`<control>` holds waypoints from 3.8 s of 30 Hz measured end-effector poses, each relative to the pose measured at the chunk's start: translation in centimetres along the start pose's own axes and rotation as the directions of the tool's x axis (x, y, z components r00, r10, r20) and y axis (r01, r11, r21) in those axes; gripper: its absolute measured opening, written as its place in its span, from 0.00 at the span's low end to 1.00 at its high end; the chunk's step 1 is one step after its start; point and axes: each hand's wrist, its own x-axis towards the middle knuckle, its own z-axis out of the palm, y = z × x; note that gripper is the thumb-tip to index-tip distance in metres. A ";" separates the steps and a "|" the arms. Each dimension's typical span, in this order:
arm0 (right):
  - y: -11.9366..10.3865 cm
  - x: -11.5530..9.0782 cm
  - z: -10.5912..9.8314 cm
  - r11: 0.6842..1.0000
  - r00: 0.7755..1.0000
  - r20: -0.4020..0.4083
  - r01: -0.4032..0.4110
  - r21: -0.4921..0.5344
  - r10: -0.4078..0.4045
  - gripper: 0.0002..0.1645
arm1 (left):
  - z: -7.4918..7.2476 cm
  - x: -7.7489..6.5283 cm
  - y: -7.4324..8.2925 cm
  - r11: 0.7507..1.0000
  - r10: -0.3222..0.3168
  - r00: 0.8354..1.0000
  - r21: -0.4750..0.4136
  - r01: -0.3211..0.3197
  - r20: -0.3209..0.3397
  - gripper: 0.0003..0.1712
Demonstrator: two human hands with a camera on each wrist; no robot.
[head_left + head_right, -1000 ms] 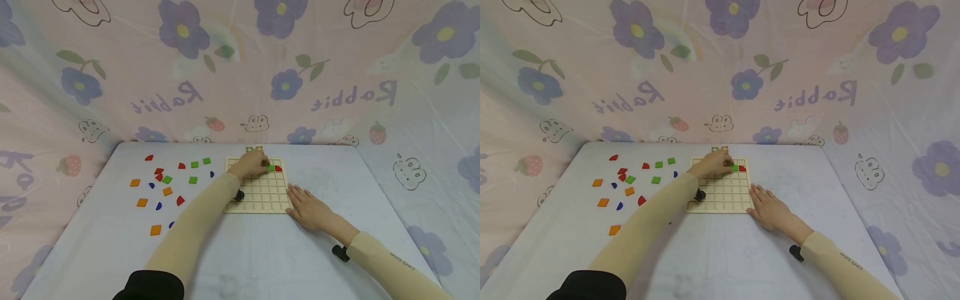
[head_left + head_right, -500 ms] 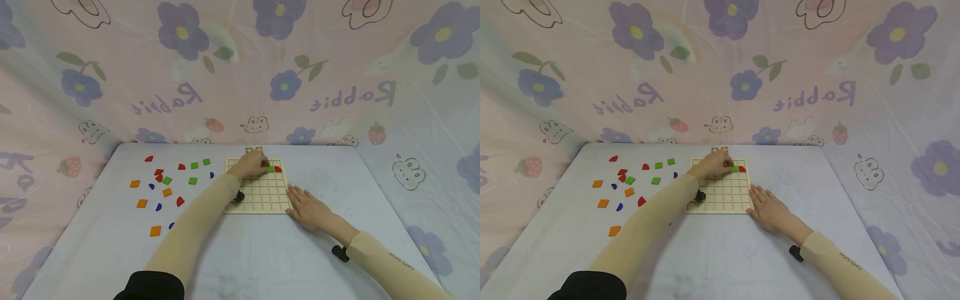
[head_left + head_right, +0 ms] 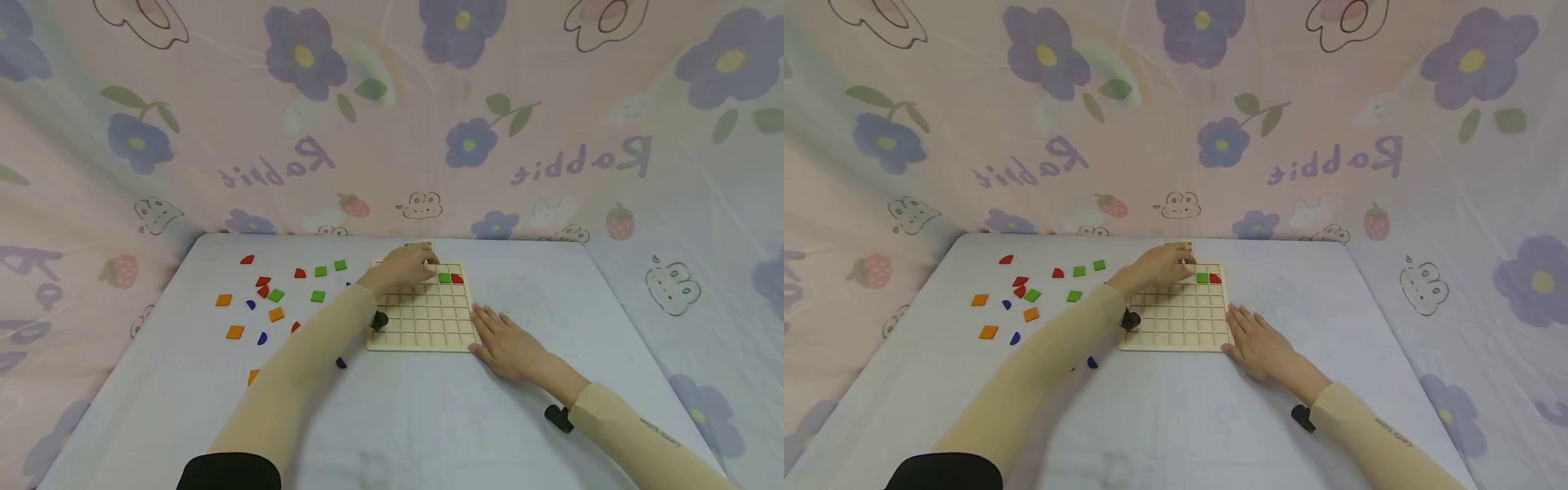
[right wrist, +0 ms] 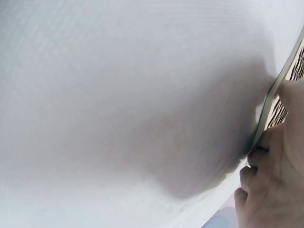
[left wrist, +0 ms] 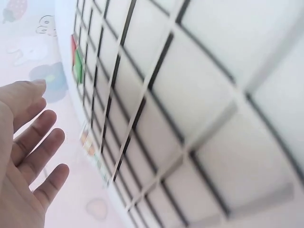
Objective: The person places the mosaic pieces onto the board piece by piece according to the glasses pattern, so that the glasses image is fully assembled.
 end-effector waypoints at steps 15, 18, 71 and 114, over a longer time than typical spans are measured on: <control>-0.1 0.0 0.1 1.000 1.000 -0.006 0.001 0.004 -0.001 0.42 | -4.6 -6.3 -5.5 1.000 -0.023 0.992 -0.008 0.022 -0.122 0.22; -0.1 0.0 0.2 1.000 1.000 -0.001 -0.002 0.006 0.002 0.42 | -5.2 -7.7 -7.5 0.998 -0.061 0.987 -0.006 0.061 -0.148 0.22; -0.3 -0.3 0.0 1.000 1.000 -0.018 0.002 0.013 -0.001 0.41 | -7.9 -23.9 -25.7 0.879 -0.475 0.874 -0.109 0.465 -0.105 0.21; -0.3 -0.3 0.1 1.000 1.000 -0.018 0.007 0.017 -0.007 0.42 | -8.3 -20.9 -20.6 0.929 -0.360 0.916 -0.162 0.333 -0.178 0.25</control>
